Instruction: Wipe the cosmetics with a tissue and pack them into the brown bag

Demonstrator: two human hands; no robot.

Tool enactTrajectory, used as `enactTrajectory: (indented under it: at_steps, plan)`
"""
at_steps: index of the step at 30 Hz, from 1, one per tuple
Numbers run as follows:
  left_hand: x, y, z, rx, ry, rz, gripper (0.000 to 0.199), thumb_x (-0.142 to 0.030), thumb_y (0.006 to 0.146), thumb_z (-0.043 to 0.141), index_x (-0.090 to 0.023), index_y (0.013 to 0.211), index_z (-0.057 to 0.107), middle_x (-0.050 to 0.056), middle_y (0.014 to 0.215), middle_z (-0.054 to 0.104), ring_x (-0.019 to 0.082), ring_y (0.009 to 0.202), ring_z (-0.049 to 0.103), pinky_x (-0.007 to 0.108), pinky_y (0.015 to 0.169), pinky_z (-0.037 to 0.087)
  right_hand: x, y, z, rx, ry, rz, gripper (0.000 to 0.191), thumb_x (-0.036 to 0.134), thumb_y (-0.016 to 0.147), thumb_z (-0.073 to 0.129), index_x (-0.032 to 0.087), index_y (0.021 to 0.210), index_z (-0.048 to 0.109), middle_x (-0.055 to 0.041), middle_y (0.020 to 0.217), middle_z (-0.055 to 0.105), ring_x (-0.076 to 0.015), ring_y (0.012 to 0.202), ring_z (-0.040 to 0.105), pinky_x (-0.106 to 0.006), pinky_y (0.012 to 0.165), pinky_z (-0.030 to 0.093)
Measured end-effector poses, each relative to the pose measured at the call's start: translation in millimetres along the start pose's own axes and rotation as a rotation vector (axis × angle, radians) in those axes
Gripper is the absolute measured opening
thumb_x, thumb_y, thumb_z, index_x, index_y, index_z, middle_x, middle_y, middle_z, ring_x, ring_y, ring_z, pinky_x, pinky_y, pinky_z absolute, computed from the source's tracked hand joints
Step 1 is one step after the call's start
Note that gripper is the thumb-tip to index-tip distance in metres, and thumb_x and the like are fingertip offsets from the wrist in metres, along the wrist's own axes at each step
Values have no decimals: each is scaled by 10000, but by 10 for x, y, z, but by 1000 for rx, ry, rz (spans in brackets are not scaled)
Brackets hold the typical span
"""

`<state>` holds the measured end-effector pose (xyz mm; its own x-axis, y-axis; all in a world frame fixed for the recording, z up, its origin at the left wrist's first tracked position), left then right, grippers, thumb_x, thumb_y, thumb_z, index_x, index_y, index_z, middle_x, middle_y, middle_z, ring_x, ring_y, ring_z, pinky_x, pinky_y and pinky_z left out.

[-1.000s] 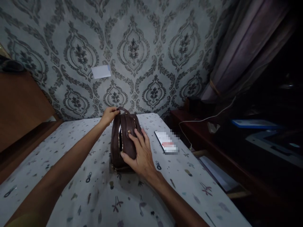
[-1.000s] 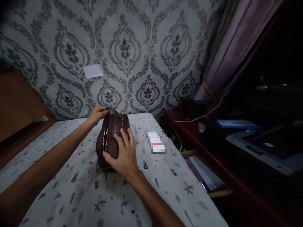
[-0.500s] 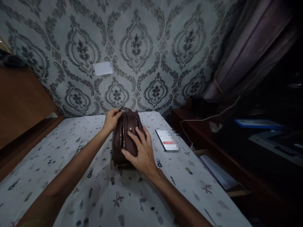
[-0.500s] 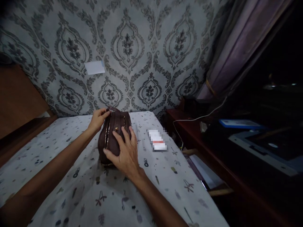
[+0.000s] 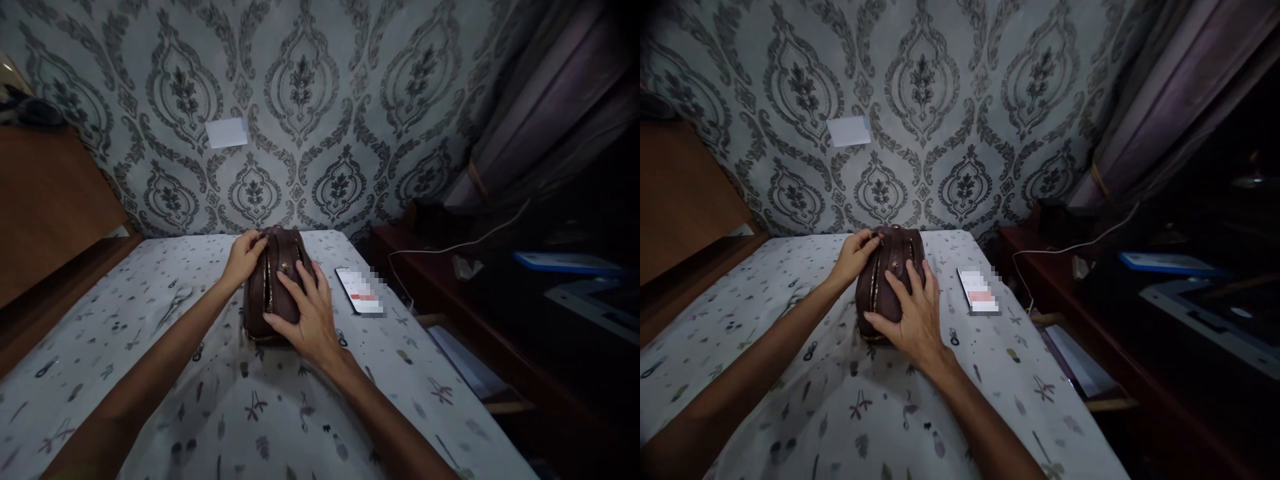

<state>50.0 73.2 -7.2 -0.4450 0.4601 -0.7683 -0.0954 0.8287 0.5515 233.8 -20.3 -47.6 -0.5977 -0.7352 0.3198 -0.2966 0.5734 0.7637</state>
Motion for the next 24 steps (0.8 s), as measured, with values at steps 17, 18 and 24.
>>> enactTrajectory:
  at_steps: [17,18,24]
  plan:
    - [-39,1,-99,9,132,-34,124,-292,784,620,-173,754,644,2,774,655,179,787,584,271,696,456,152,-54,34,41,-111,-68,399,414,949,631,318,1335,659,-132,1551,484,-383,1497,340,-645,1158,311]
    - [-41,0,-98,15,123,-32,124,-290,783,616,-173,749,640,-1,768,654,177,786,584,271,703,452,162,-45,28,36,-106,-71,383,409,944,640,316,1315,671,-122,1536,508,-381,1490,354,-642,1156,313]
    - [-23,33,-93,47,104,-40,133,-300,789,621,-168,781,636,5,791,660,180,797,589,284,736,465,233,57,-64,58,-41,-139,322,359,953,619,247,1246,688,-98,1343,691,-321,1383,518,-629,1209,223]
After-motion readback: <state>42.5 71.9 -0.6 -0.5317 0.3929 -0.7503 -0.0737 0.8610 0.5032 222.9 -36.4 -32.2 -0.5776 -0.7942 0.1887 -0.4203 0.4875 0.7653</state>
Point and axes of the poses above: each hand's wrist, its own y-axis towards the middle knuckle, its own z-axis out of the palm, x = y × z, the point moved 6 cm from there along y, towards the middle knuckle
